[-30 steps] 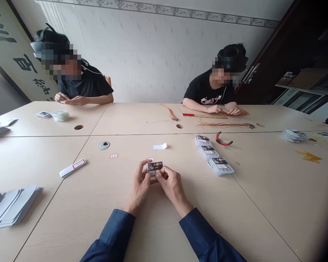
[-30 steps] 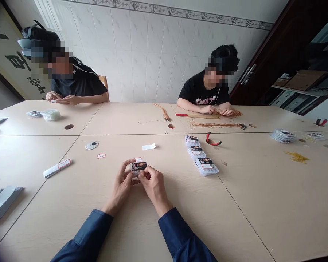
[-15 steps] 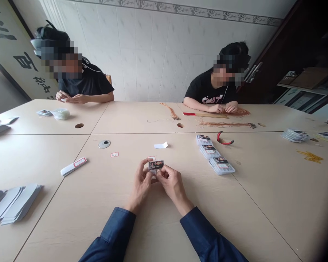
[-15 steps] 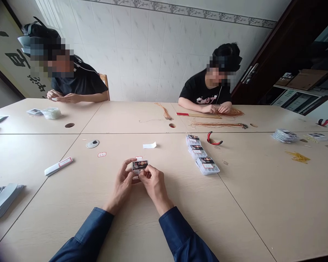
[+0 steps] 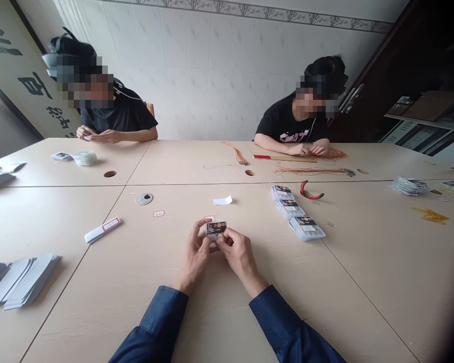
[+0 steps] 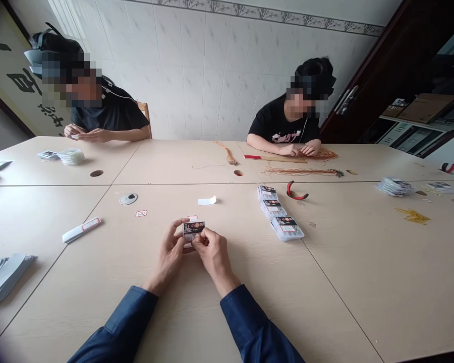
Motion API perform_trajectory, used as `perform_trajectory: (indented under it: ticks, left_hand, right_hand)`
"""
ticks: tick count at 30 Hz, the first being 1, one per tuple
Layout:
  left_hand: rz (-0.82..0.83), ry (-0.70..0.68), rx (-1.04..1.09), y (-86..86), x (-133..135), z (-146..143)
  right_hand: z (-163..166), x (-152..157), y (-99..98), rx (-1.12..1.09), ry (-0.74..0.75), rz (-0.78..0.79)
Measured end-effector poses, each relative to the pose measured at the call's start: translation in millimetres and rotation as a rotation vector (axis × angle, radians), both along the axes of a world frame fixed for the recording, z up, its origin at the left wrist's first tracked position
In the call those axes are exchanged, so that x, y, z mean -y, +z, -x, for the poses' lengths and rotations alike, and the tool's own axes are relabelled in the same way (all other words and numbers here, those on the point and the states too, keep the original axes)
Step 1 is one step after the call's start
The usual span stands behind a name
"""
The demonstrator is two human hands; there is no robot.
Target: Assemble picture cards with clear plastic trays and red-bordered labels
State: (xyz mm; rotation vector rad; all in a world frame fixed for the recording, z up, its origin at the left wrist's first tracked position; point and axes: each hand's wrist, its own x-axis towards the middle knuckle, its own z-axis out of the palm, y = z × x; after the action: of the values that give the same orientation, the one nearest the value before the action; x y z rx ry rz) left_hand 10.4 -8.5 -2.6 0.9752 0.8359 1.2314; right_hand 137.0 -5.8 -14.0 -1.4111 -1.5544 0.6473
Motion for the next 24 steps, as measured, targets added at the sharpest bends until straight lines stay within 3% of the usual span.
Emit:
perform_trajectory:
  ticks: [24]
  left_hand:
    - [0.018, 0.002, 0.015, 0.3, 0.0, -1.3]
  right_hand:
    - [0.4, -1.0, 0.1, 0.046, 0.007, -0.015]
